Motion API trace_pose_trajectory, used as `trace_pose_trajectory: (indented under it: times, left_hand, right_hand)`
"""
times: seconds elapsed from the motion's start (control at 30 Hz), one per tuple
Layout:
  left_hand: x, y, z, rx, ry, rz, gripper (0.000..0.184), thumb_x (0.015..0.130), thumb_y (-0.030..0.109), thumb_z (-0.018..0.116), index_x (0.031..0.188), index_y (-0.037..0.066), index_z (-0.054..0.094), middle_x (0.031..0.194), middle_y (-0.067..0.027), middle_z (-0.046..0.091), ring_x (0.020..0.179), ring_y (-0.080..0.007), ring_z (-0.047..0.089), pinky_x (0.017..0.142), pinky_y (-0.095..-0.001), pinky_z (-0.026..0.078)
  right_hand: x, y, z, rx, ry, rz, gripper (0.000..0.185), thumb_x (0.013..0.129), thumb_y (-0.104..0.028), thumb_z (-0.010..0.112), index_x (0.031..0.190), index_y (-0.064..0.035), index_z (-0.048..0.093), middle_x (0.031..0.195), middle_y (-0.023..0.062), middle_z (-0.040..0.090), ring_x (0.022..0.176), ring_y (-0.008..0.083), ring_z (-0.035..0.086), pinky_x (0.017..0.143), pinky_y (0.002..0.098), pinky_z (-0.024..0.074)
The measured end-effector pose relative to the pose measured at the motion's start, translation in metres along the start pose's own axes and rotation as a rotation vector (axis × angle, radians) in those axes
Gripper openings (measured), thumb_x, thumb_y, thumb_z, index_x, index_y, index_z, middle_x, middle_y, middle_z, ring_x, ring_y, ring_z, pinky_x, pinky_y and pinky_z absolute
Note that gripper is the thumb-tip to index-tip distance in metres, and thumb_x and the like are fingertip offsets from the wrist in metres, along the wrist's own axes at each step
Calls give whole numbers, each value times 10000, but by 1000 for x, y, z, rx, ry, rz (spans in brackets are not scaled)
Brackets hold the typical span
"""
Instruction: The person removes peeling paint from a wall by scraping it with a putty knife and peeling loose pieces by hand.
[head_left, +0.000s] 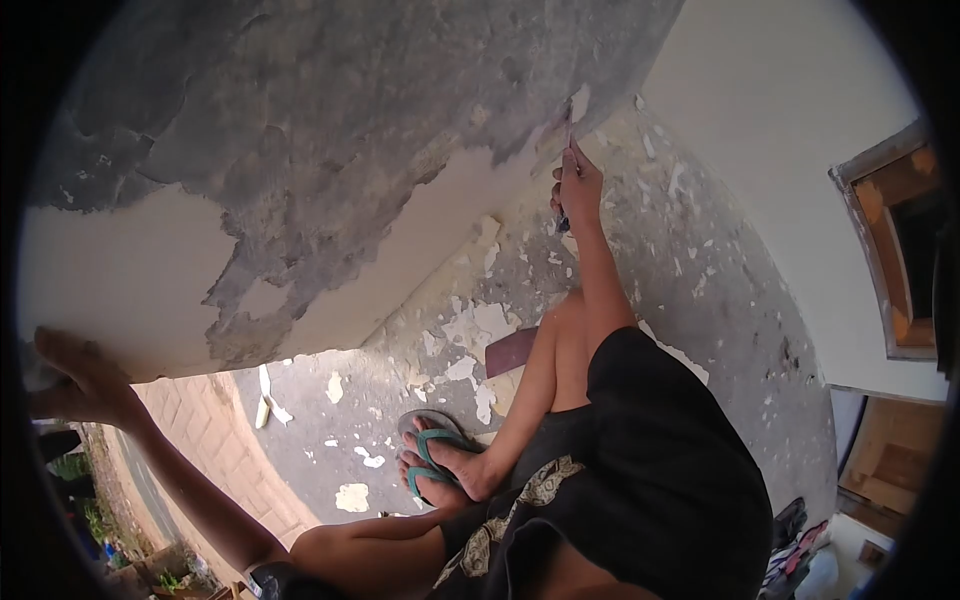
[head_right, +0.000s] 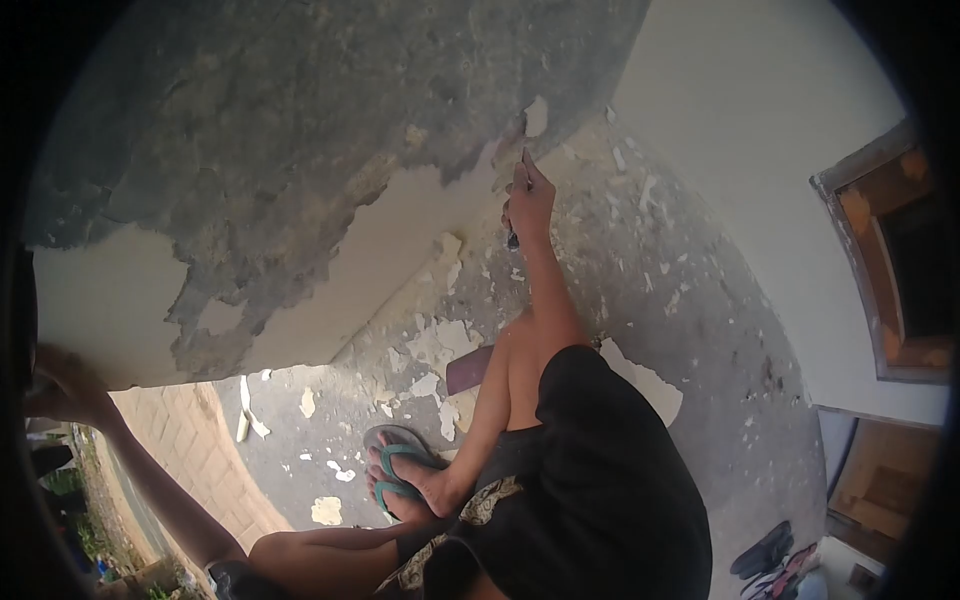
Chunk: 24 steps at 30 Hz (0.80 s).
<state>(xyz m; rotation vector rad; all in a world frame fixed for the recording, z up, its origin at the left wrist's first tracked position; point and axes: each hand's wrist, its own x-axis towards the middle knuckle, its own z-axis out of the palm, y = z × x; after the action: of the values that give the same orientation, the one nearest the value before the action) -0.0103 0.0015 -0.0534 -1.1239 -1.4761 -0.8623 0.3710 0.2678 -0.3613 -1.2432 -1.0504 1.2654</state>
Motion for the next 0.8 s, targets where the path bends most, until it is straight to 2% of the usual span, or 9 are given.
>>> trace_pose_trajectory:
  times: [0.07, 0.17, 0.27, 0.4, 0.5, 0.63, 0.73, 0.8]
  left_hand:
    - [-1, -3, 0, -11, 5, -41, 756, 879, 354, 669, 1367, 33, 189, 1161, -218, 484, 927, -280, 625, 654, -354, 610]
    - [-1, 8, 3, -6, 9, -27, 765, 877, 368, 668, 1365, 23, 190, 1155, -217, 484, 938, -280, 621, 662, -356, 608]
    - [1, 13, -1, 34, -13, -92, 754, 880, 373, 661, 1351, 12, 196, 1166, -226, 466, 966, -280, 612, 669, -359, 608]
    - [2, -6, -1, 98, 0, 49, 730, 886, 364, 654, 1336, 8, 201, 1177, -235, 447, 974, -282, 609, 667, -353, 608]
    - [3, 4, 0, 86, 11, 75, 702, 893, 338, 648, 1327, 9, 205, 1172, -231, 450, 963, -290, 612, 665, -354, 610]
    - [5, -4, 1, 45, 25, 124, 679, 899, 314, 645, 1322, 12, 208, 1166, -224, 462, 927, -293, 626, 670, -374, 616]
    - [-1, -18, 0, 24, -2, 86, 677, 895, 316, 651, 1320, 13, 220, 1165, -222, 473, 905, -288, 634, 673, -383, 617]
    - [-3, -11, -2, 29, -9, 28, 687, 887, 329, 660, 1319, 13, 230, 1159, -221, 483, 895, -286, 637, 668, -378, 613]
  right_hand:
    - [-11, -16, -3, -37, -45, 6, 401, 1002, -170, 429, 1392, -81, 458, 559, -14, 408, 367, 68, 362, 340, 286, 347]
    - [20, 11, -8, 76, 7, 20, 410, 999, -214, 463, 1401, -133, 458, 612, -26, 425, 365, 54, 354, 322, 262, 327]
    - [31, 5, -15, 73, 29, 67, 403, 999, -215, 461, 1393, -133, 470, 610, -25, 425, 371, 55, 354, 327, 262, 326]
    - [4, 12, -10, 10, -47, 62, 401, 996, -221, 465, 1388, -138, 478, 617, -18, 450, 367, 60, 364, 320, 268, 326]
    - [38, 18, -20, 120, 20, 122, 398, 995, -222, 474, 1384, -135, 483, 625, -9, 465, 361, 56, 377, 312, 268, 326]
    - [9, 16, -20, -49, -74, 72, 388, 996, -206, 477, 1379, -153, 491, 632, -3, 466, 369, 54, 377, 317, 261, 330]
    - [21, 27, -18, -55, -50, 0, 395, 991, -173, 462, 1378, -95, 481, 602, 6, 459, 355, 71, 360, 315, 270, 326]
    - [21, 24, -20, -35, -43, 29, 399, 994, -175, 460, 1385, -94, 471, 588, 0, 449, 356, 71, 358, 317, 271, 329]
